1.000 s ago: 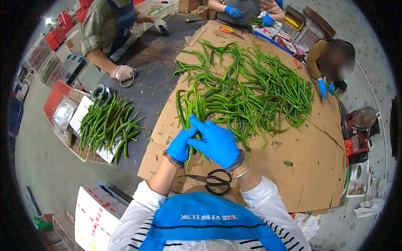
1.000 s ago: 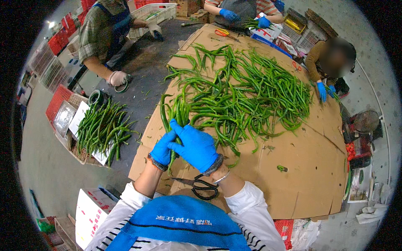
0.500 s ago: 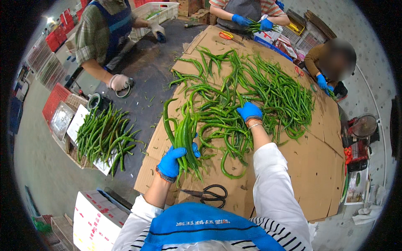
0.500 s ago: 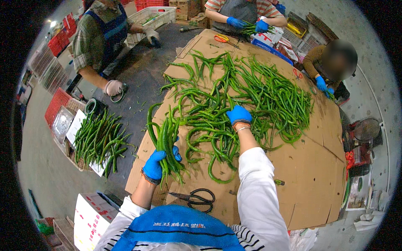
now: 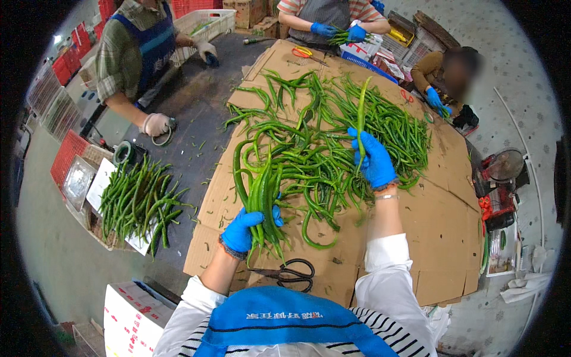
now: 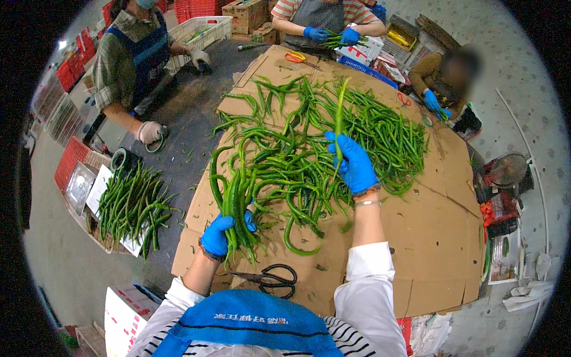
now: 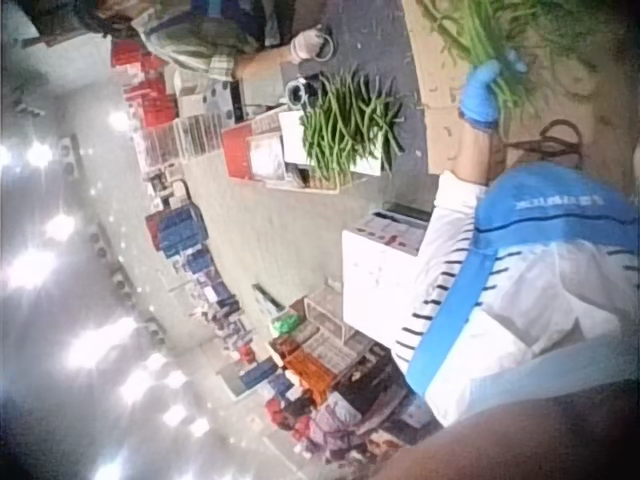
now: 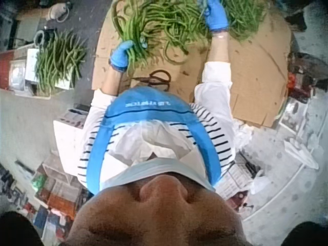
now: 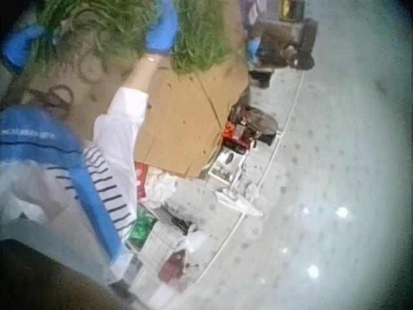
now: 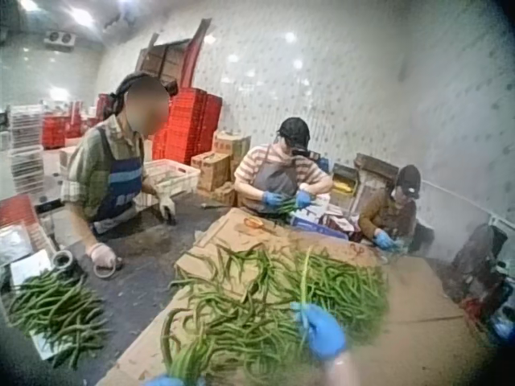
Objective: The person uses scissors to trim the ends of green beans and places the trimmed beans into a basket. The person also gathers beans into bundles and secures them with rubber bands. Other workers are visible in the background performing similar tasks.
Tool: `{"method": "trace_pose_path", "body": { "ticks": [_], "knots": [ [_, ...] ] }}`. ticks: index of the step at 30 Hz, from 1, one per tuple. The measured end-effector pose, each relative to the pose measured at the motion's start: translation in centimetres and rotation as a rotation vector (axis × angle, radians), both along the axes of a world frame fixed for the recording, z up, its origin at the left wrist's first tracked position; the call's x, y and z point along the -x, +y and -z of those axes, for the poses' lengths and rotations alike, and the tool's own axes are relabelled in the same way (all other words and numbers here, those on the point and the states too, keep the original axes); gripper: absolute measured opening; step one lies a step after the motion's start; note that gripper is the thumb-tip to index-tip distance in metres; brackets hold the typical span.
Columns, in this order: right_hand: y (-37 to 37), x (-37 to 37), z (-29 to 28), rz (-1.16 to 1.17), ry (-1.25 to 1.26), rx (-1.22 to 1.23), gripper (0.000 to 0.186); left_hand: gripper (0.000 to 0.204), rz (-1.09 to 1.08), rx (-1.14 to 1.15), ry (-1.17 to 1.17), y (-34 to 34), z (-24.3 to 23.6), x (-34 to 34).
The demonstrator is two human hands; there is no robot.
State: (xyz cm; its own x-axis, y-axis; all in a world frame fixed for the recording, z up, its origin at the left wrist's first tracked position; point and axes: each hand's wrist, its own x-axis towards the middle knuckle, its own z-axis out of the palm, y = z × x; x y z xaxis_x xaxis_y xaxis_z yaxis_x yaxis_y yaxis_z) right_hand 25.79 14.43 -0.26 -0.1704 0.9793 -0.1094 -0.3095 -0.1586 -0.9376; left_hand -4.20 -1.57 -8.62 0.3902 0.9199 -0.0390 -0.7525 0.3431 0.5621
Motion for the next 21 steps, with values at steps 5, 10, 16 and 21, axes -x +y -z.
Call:
{"method": "trace_pose_path", "body": {
  "ticks": [5,10,16,21],
  "knots": [
    [-4.8,3.1,-1.8,-0.192,-0.013,-0.014,0.037,0.063,-0.02,-0.036,0.006,-0.7,-1.6,0.0],
    [-7.9,5.5,-2.8,-0.317,-0.014,-0.045,0.049,0.064,-0.085,-0.054,0.125,-1.4,-2.6,0.3],
    [-10.8,8.1,-3.8,-0.438,-0.173,-0.086,0.047,0.056,-0.096,-0.028,0.023,-1.8,-2.6,0.8],
    [-11.5,8.9,-3.3,-0.456,-0.233,-0.055,0.036,0.064,-0.131,-0.065,0.109,-1.9,-2.8,0.7]
  ]
}}
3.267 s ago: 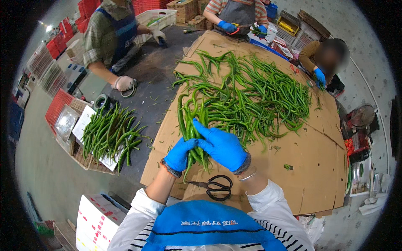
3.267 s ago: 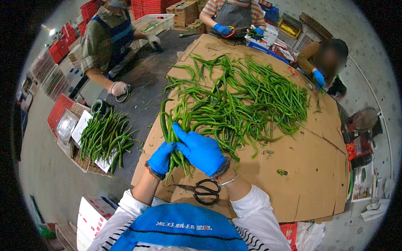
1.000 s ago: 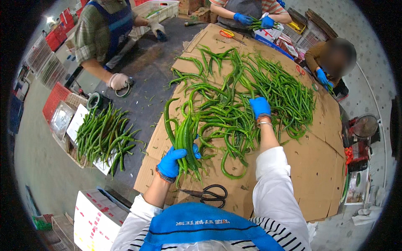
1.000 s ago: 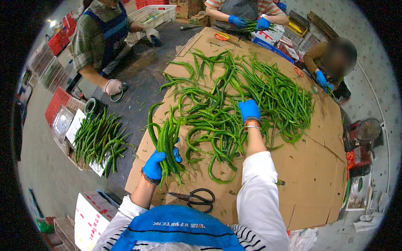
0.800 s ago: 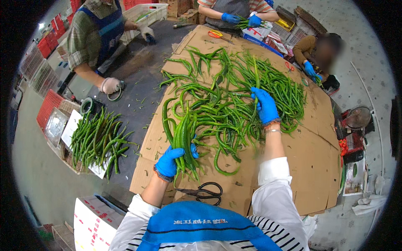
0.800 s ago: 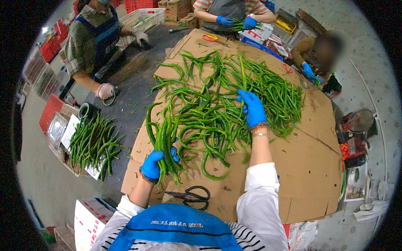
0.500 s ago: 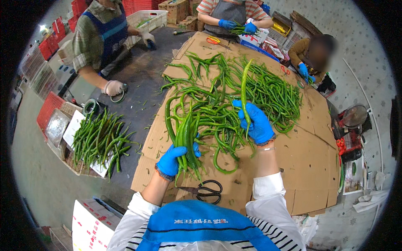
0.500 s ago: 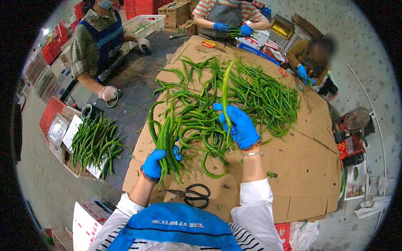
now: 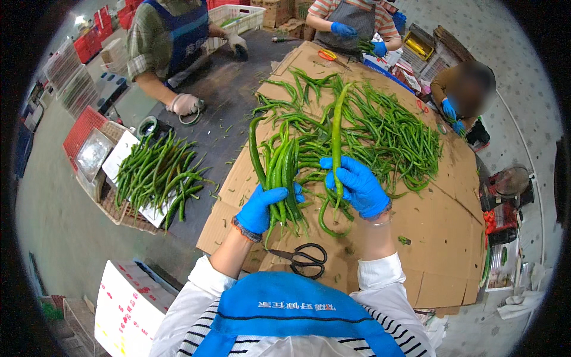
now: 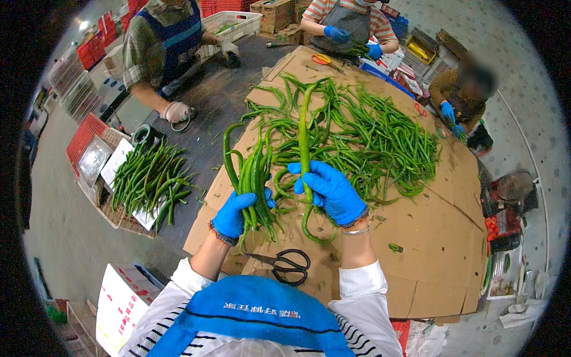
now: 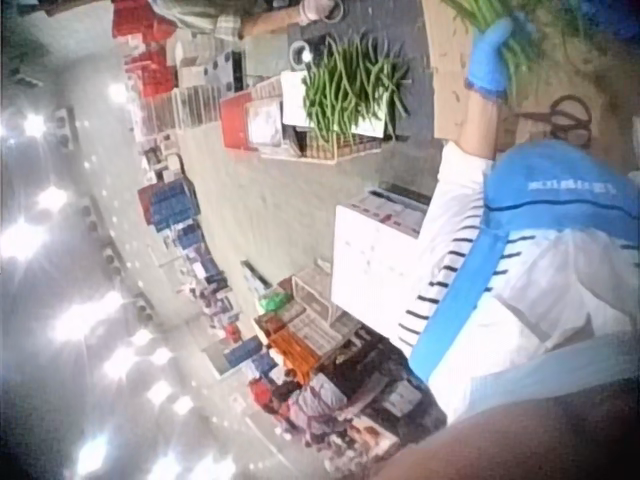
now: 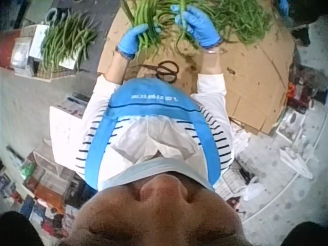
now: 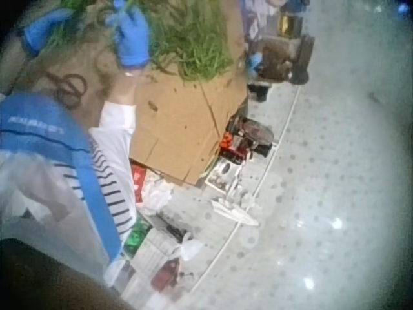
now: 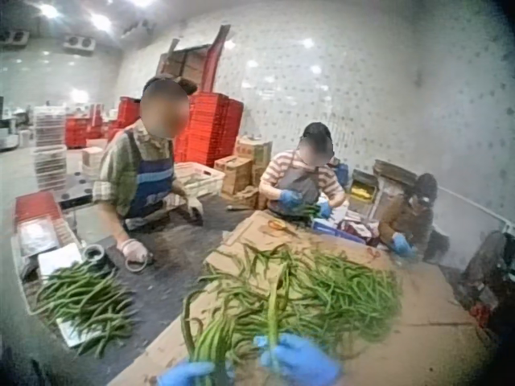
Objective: The person uses scissors to trim the ends of green beans and places the trimmed beans into a basket. The person also gathers beans into bundles and secures them with rubber bands. Other workers are visible in the background performing similar tasks.
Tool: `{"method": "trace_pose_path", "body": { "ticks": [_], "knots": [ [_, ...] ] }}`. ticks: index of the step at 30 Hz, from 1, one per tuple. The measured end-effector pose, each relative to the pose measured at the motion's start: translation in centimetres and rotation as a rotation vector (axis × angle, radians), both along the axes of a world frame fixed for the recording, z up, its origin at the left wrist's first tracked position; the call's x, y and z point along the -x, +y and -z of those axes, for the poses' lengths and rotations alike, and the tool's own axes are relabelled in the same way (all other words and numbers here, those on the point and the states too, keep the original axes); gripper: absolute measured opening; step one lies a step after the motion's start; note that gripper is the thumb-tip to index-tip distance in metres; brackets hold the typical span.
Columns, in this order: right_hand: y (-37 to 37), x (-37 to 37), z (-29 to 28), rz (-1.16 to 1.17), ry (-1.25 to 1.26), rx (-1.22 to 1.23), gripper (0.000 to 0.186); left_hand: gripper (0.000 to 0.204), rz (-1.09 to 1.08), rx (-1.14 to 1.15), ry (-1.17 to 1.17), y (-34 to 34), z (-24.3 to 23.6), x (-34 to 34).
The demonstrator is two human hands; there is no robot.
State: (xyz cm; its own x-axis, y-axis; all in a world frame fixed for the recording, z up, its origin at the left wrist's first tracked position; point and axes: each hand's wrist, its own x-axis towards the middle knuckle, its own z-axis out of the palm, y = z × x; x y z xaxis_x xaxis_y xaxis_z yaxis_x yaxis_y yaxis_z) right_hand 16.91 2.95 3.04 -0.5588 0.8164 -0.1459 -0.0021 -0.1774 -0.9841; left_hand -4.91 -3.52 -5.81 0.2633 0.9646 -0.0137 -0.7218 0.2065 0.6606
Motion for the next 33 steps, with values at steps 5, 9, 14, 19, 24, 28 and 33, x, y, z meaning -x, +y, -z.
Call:
{"method": "trace_pose_path", "body": {
  "ticks": [5,9,14,19,24,28,33],
  "knots": [
    [-1.5,1.6,-1.0,0.065,-0.094,-0.005,0.03,0.062,-0.028,0.013,0.009,0.1,-0.5,-0.2],
    [-2.4,2.4,-0.9,0.111,-0.099,-0.003,0.028,0.06,-0.031,0.018,0.011,0.0,-0.9,-0.2],
    [-3.0,2.8,0.0,0.147,-0.042,-0.05,0.033,0.057,-0.078,-0.016,0.018,0.1,-1.2,-0.4],
    [-4.4,4.1,-0.7,0.202,-0.013,-0.118,0.046,0.045,-0.152,0.027,-0.019,0.1,-1.6,-0.6],
    [-5.7,6.4,1.8,0.184,0.068,-0.251,0.056,0.042,-0.245,0.012,0.119,0.4,-1.7,-1.4],
    [-6.1,7.3,2.9,0.228,-0.111,-0.409,0.056,0.045,-0.218,0.028,0.08,0.3,-1.2,-1.1],
    [-6.4,7.8,2.6,0.299,-0.439,-0.811,0.05,0.059,-0.161,-0.068,0.028,0.3,0.4,-0.8]
  ]
}}
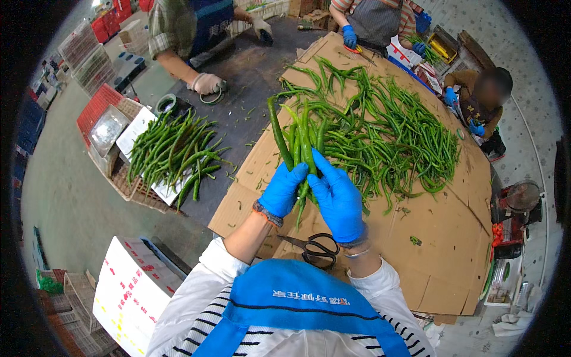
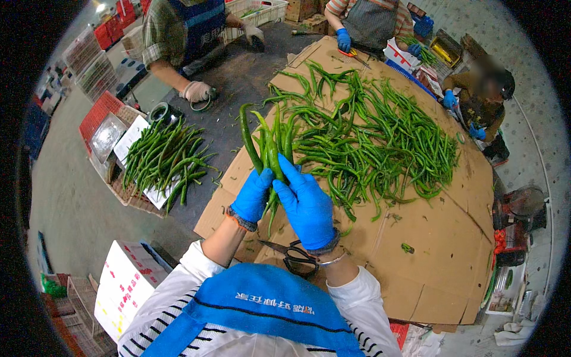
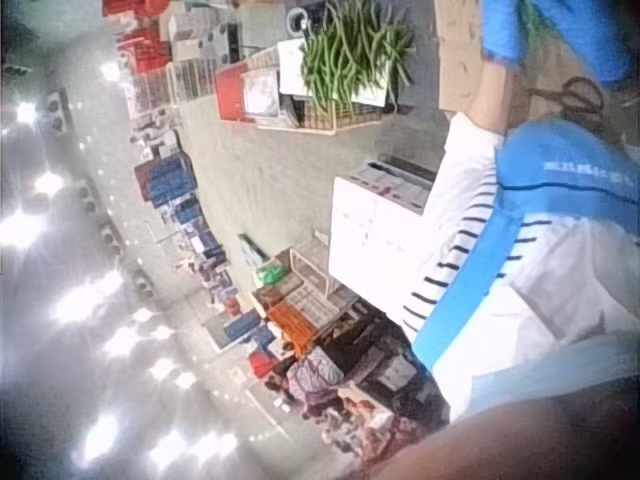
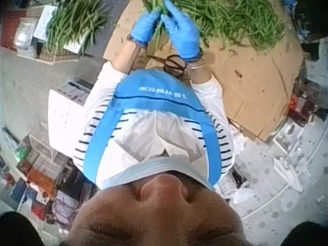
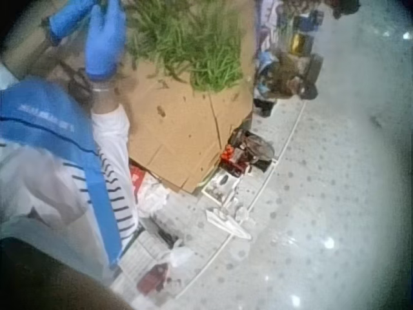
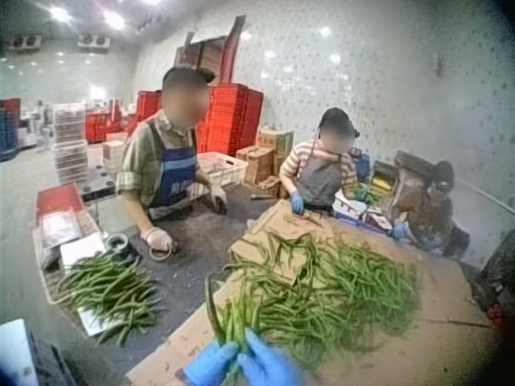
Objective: The person uses scissors to trim the ends of green beans and places the trimmed beans into a basket. The person also gathers beans into bundles and secures them with rubber bands. Other workers are visible in the background performing similar tasks.
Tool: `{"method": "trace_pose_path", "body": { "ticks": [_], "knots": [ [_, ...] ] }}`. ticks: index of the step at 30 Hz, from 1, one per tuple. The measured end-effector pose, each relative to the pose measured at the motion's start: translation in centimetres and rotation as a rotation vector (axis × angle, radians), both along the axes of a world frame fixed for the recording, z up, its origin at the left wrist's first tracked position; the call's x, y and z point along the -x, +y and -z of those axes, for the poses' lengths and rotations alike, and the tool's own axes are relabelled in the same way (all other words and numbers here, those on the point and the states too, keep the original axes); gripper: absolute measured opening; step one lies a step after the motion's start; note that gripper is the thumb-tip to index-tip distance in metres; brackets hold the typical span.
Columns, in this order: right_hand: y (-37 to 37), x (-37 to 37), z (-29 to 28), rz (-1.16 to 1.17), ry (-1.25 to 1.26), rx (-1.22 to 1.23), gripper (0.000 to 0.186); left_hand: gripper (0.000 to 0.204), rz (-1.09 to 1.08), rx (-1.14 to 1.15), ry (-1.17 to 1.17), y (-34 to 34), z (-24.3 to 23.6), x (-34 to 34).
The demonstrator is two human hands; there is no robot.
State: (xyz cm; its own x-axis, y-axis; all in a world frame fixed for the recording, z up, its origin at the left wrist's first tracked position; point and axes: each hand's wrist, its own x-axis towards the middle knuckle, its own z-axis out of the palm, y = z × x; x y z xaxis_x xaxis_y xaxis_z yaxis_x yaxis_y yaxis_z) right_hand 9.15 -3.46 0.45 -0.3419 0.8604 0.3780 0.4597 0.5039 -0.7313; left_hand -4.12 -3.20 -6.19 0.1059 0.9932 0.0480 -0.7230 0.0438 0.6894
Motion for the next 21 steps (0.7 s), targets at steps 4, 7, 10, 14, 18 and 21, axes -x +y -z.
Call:
{"method": "trace_pose_path", "body": {
  "ticks": [4,7,10,14,18,21],
  "knots": [
    [-0.5,0.5,-1.8,-0.007,-0.256,0.081,0.061,0.057,0.066,-0.039,-0.066,0.4,0.9,0.0],
    [0.0,0.0,-2.8,-0.104,-0.401,0.191,0.073,0.056,0.144,-0.004,-0.068,0.0,0.5,0.4],
    [1.1,-0.3,-2.8,-0.151,-0.464,0.218,0.074,0.053,0.17,0.055,-0.012,-0.3,-0.7,0.2],
    [2.2,-1.0,-3.0,-0.329,0.031,0.497,0.065,0.047,0.154,0.072,-0.011,-0.7,-2.0,0.3],
    [3.6,-0.9,-3.7,-0.34,0.185,0.748,0.057,0.039,0.183,0.162,-0.029,-0.2,-2.2,0.1],
    [4.5,-0.2,-4.3,-0.33,0.003,0.657,0.054,0.038,0.193,0.181,-0.003,0.5,-1.0,0.2]
  ]
}}
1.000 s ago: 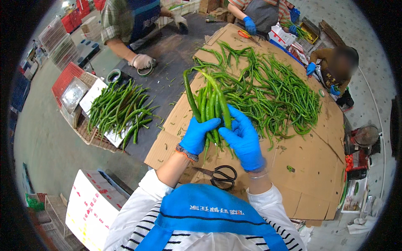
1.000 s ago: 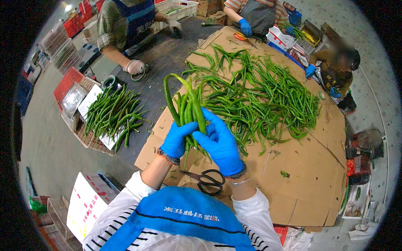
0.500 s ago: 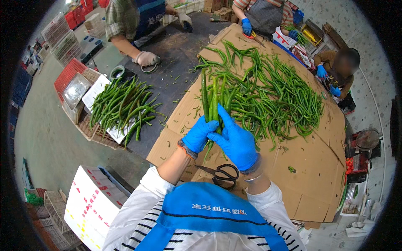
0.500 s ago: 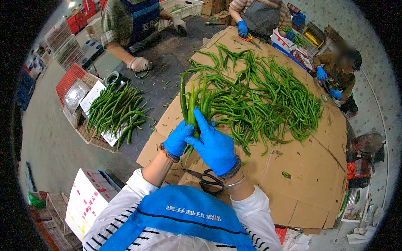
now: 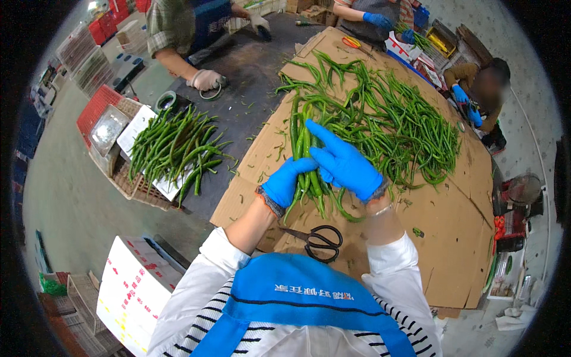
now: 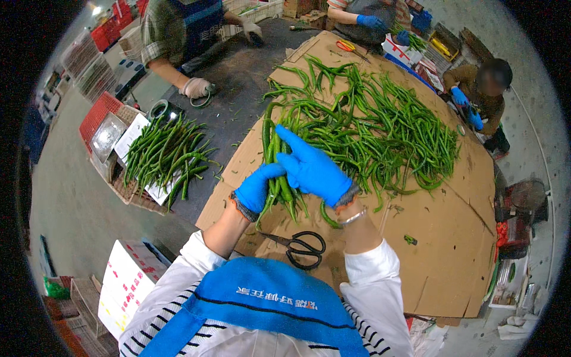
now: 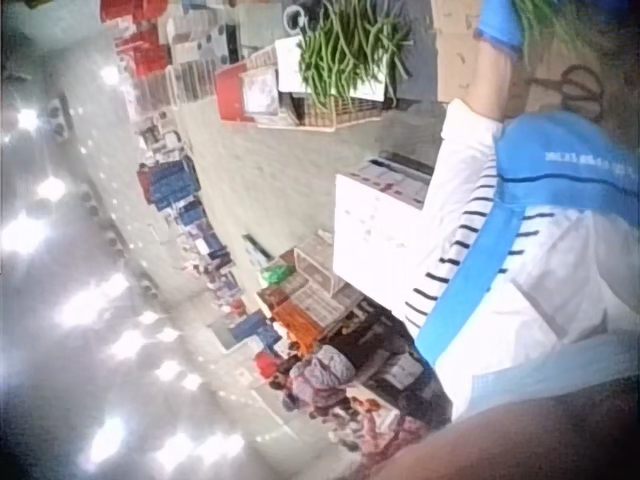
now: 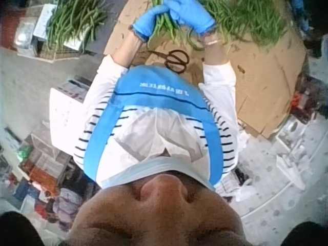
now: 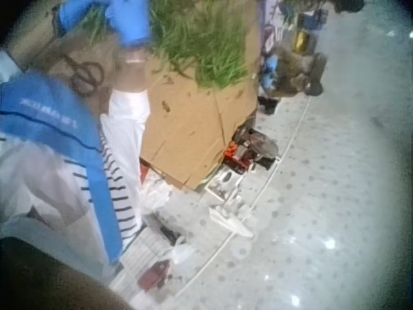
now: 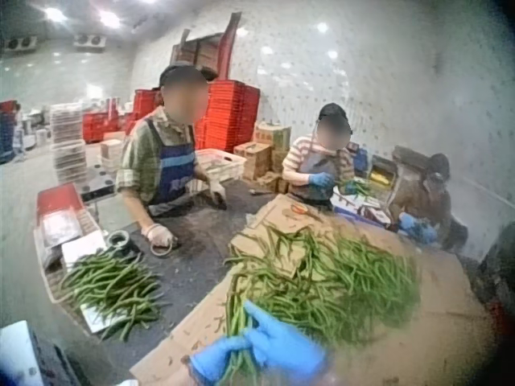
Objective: The person uses scissors to trim the ends of green beans and places the trimmed beans into a basket. The person also gathers beans into bundles and secures them with rubber bands. Other workers are visible in the background performing similar tasks.
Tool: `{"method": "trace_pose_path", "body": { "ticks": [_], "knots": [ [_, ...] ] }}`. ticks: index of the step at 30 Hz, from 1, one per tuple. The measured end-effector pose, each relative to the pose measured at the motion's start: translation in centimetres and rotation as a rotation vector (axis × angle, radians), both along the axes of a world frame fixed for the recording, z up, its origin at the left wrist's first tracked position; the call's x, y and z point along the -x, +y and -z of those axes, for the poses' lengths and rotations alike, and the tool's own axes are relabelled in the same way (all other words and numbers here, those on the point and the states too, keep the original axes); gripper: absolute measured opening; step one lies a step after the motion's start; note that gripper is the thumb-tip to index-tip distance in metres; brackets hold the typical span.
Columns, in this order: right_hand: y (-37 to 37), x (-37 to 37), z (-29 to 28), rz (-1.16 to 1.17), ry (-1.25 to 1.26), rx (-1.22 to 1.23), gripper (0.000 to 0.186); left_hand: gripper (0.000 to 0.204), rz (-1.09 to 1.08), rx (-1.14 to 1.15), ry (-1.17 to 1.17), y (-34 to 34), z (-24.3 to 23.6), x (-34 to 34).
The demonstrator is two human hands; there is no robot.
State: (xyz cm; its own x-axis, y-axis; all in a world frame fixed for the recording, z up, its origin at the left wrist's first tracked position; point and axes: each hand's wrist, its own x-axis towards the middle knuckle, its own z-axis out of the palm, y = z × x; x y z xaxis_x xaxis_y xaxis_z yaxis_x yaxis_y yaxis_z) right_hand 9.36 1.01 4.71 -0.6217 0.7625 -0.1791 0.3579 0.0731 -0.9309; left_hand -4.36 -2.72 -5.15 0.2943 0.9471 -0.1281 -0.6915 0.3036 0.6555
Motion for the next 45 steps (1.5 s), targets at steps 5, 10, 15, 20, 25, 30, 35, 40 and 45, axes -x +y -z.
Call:
{"method": "trace_pose_path", "body": {
  "ticks": [5,10,15,20,25,30,35,40,45],
  "knots": [
    [0.5,-1.2,-1.4,0.238,0.38,0.014,0.041,0.039,-0.136,0.081,-0.242,0.5,-2.1,0.6],
    [-4.3,-7.4,9.3,0.012,0.152,-0.26,0.036,0.04,-0.298,0.032,-0.568,3.8,-2.1,4.8],
    [-12.9,-9.3,14.6,-0.147,-0.503,-0.537,0.05,0.033,-0.458,-0.006,-0.5,5.3,-3.2,6.2],
    [-13.2,-7.8,13.5,-0.196,-0.741,-0.39,0.06,0.034,-0.359,-0.041,-0.504,6.3,-3.3,6.0],
    [-12.8,-8.7,14.3,-0.076,-0.307,-0.197,0.066,0.032,-0.396,0.01,-0.518,5.8,-5.4,5.5],
    [-11.1,-8.3,9.8,0.105,0.328,0.31,0.069,0.03,-0.372,-0.02,-0.471,5.6,-5.0,4.9],
    [-9.4,-5.8,6.3,0.032,0.245,0.121,0.061,0.034,-0.393,0.021,-0.417,4.6,-5.4,3.5],
    [-8.0,-2.5,6.2,0.21,0.09,-0.588,0.052,0.029,-0.438,0.025,-0.362,4.2,-5.7,2.9],
    [-5.9,-1.1,6.8,0.398,-0.144,-0.858,0.052,0.032,-0.446,0.048,-0.301,4.1,-4.8,2.8]
  ]
}}
